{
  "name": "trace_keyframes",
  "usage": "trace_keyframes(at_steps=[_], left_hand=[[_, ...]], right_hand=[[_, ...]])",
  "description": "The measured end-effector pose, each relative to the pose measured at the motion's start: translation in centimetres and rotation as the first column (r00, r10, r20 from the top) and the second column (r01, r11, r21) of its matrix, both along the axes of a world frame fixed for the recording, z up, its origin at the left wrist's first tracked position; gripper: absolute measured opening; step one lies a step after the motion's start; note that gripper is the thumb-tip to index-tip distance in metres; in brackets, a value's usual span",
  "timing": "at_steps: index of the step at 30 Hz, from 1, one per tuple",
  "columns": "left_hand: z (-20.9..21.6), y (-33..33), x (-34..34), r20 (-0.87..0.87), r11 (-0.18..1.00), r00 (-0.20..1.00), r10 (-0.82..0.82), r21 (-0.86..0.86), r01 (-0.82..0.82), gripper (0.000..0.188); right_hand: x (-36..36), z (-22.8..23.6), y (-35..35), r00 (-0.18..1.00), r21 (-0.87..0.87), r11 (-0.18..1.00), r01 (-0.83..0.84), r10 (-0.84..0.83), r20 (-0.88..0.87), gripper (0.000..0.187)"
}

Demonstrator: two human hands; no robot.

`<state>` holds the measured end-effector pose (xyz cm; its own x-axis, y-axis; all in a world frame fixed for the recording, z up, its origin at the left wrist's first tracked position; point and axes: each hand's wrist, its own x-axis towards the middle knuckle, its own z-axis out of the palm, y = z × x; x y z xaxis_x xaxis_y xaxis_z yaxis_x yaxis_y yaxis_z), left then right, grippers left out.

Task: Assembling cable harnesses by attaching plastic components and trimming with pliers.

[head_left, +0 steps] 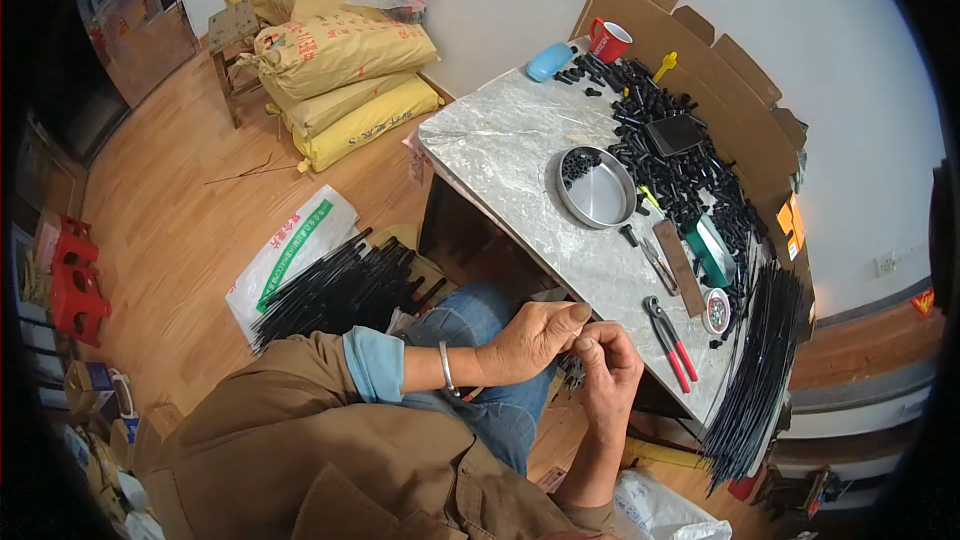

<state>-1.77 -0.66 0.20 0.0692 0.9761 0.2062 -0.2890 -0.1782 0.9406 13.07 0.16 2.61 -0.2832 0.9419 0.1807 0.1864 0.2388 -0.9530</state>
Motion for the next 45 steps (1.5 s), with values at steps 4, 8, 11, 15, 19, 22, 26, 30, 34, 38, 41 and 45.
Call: trace_keyframes(at_steps=[4, 8, 11, 15, 19, 22, 26, 30, 34, 38, 41, 45], left_hand=[[-0.2, 0.3, -0.6, 0.033, 0.993, 0.997, -0.067, -0.091, 0.07, 0.059], [-0.3, 0.8, -0.9, 0.124, 0.989, 0.987, -0.097, -0.098, 0.11, 0.062], [-0.5, 1.0, -0.5, 0.138, 0.991, 0.985, -0.099, -0.075, 0.11, 0.059], [-0.6, 1.6, -0.8, 0.089, 0.989, 0.989, -0.116, -0.085, 0.124, 0.062], [-0.5, 1.4, -0.7, 0.079, 0.987, 0.991, -0.108, -0.11, 0.116, 0.065], [-0.2, 1.2, -0.5, 0.066, 0.981, 0.99, -0.122, -0.14, 0.131, 0.066], [0.1, 1.1, 0.1, 0.038, 0.983, 0.991, -0.125, -0.128, 0.129, 0.067], [-0.1, 1.6, 0.4, 0.034, 0.978, 0.997, -0.066, -0.195, 0.072, 0.07], [0.6, 1.4, 0.1, 0.023, 0.977, 0.997, -0.08, -0.198, 0.083, 0.069], [0.8, 1.5, 0.4, 0.044, 0.986, 0.999, -0.023, -0.166, 0.03, 0.066], [0.4, 1.3, 0.1, 0.059, 0.985, 0.997, -0.049, -0.16, 0.058, 0.063], [0.7, 0.9, -0.4, 0.088, 0.98, 0.995, -0.056, -0.188, 0.072, 0.063]], right_hand=[[3.1, 0.4, 2.5, 0.969, 0.151, 0.964, 0.217, -0.232, 0.09, 0.005], [13.9, -2.2, 6.5, 0.459, 0.643, 0.735, 0.217, -0.658, 0.597, 0.013], [16.5, -3.4, 6.6, 0.505, 0.464, 0.841, 0.278, -0.539, 0.674, 0.019], [15.8, -3.0, 6.7, 0.59, 0.615, 0.786, 0.056, -0.523, 0.615, 0.021], [16.1, -3.7, 6.3, 0.547, 0.623, 0.782, 0.009, -0.526, 0.651, 0.022], [16.9, -4.5, 6.3, 0.529, 0.645, 0.764, -0.001, -0.547, 0.649, 0.022], [17.8, -5.0, 7.0, 0.644, 0.639, 0.761, 0.113, -0.546, 0.536, 0.017], [12.2, -0.8, 4.5, 0.891, -0.137, 0.88, 0.455, -0.446, 0.091, 0.012], [9.7, -0.9, 1.8, 0.861, 0.337, 0.928, 0.156, -0.295, 0.414, 0.029], [6.7, 1.9, 0.6, 0.735, 0.616, 0.775, -0.142, -0.334, 0.59, 0.043], [6.8, 2.6, 0.3, 0.648, 0.693, 0.694, -0.195, -0.439, 0.622, 0.047], [6.9, 3.2, 0.0, 0.609, 0.701, 0.68, -0.217, -0.467, 0.642, 0.046]])
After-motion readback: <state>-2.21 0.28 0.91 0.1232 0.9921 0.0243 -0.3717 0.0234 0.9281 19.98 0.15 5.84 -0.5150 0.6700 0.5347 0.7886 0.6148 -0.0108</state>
